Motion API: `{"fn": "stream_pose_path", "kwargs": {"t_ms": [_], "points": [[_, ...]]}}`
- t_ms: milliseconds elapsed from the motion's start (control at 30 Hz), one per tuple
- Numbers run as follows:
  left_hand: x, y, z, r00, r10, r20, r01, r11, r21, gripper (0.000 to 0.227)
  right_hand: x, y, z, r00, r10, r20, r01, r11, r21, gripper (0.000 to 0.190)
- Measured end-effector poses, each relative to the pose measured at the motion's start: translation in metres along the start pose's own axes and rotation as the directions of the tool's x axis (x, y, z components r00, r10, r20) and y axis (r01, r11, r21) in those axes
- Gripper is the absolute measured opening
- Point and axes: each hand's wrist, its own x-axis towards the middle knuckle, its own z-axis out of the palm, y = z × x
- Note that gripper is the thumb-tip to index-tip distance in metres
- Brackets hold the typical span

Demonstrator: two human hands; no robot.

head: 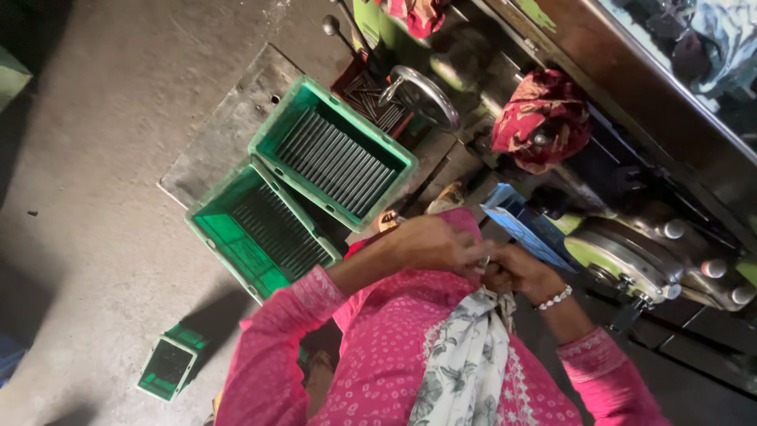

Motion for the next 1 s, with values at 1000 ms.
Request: {"fn": "stream_pose_path", "kwargs": {"t_ms": [1000], "points": [[0.081, -0.017, 0.002, 0.724, -0.611, 0.320, 0.243, -0.208, -0.947, 0.033, -0.128, -0.116, 0.118, 0.364, -0.823, 0.436, -0.343, -0.554, -0.759, 0.017]]}}
